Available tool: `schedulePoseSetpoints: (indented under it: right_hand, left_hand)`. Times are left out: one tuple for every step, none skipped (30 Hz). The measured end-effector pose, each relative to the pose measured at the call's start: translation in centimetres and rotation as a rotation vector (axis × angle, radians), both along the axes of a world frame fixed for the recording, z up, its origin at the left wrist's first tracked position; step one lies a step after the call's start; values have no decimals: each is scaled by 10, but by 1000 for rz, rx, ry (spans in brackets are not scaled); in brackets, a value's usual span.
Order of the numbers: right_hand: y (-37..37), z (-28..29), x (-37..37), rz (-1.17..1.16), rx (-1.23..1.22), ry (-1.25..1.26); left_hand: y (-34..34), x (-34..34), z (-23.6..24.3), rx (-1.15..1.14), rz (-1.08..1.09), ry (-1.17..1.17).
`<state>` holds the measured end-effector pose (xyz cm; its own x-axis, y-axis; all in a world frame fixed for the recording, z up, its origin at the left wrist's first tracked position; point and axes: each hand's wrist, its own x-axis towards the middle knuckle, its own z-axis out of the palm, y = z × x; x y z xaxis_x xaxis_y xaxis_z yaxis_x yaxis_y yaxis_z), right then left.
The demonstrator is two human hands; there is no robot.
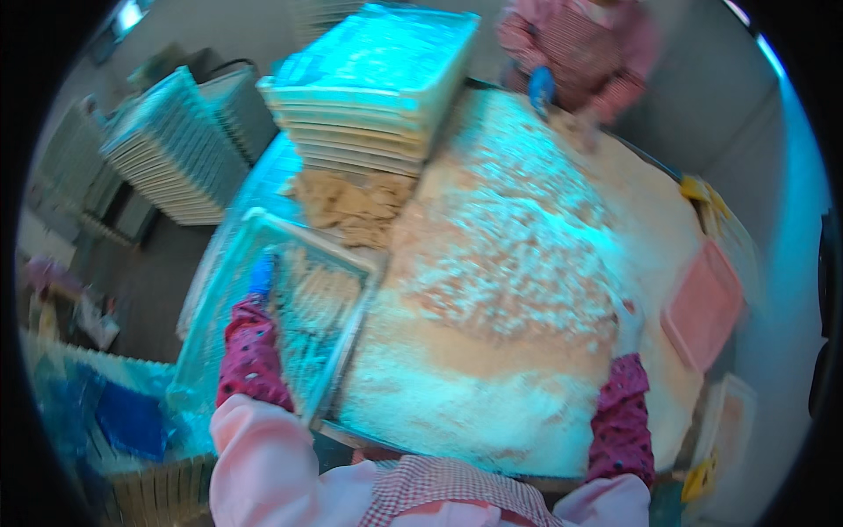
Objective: The person rolls small pieces of dough into long, thin strips on a large, flour-dusted table. They place the finished strips into a white plastic tray. Another person is visible in the background performing similar tasks.
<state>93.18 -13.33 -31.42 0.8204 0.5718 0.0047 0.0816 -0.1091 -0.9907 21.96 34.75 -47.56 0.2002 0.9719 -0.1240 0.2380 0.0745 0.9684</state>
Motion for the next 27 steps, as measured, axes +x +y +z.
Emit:
schedulePoseSetpoints:
  right_hand:
    - [-11,18,-17,-35,-12,-177]
    - [-16,33,-45,-52,-32,-344]
    - [-18,51,-79,26,-168,-407]
    - [-21,66,-115,109,-301,-457]
    - [-31,69,-148,236,-291,-535]
    - [-44,64,-165,457,-189,-717]
    - [-57,61,-187,567,-258,-832]
    - [-79,42,-199,758,-247,-720]
    - [-91,41,-211,771,-205,-699]
    - [-101,44,-223,785,-168,-676]
    - [-109,45,-234,812,-114,-651]
    - [-130,29,-230,633,-207,-665]
    - [-145,8,-218,438,-224,-362]
    - [-156,-10,-207,246,-231,-64]
    - [-148,-4,-217,140,-364,-142]
    - [-144,2,-227,24,-504,-203]
    - [-133,2,-237,33,-403,-140]
    - [-126,-1,-246,45,-298,-70]
    - [-123,0,-252,62,-192,4]
    - [-117,14,-251,37,-208,-49]
    - [-120,22,-240,83,-316,-292]
    - [-129,29,-227,114,-419,-525]
    - [-132,35,-219,143,-521,-759]
    - [-131,36,-222,275,-427,-815]
    - [-125,35,-223,336,-441,-910]
    - [-116,34,-223,400,-454,-1005]
    - [-108,36,-223,466,-463,-1111]
  left_hand:
    - [-2,30,-3,9,-40,-113]
    - [-7,52,5,17,-67,-229]
    - [-16,65,17,28,-84,-334]
    - [-29,77,27,45,-108,-404]
    - [-49,90,35,78,-138,-443]
    - [-71,102,32,169,-164,-287]
    - [-105,113,37,267,-192,-132]
    - [-138,133,52,365,-220,20]
    - [-192,177,94,264,-240,-163]
    - [-241,205,144,514,-433,140]
    - [-274,223,166,600,-596,158]
    - [-299,234,166,665,-761,247]
    - [-327,256,177,539,-835,142]
    - [-351,272,165,413,-870,86]
    - [-373,291,144,286,-897,28]
    - [-394,316,141,343,-892,45]
    - [-415,343,143,403,-887,58]
    - [-431,369,150,384,-1006,141]
    - [-440,386,156,361,-1120,232]
    - [-447,386,149,524,-1085,201]
    - [-458,384,142,683,-1047,164]
    - [-455,376,144,644,-1080,173]
    - [-450,372,148,622,-1061,202]
    - [-447,362,150,589,-1050,243]
    - [-445,355,151,556,-1036,284]
    - [-443,352,145,619,-998,195]
    - [-440,348,146,601,-997,223]
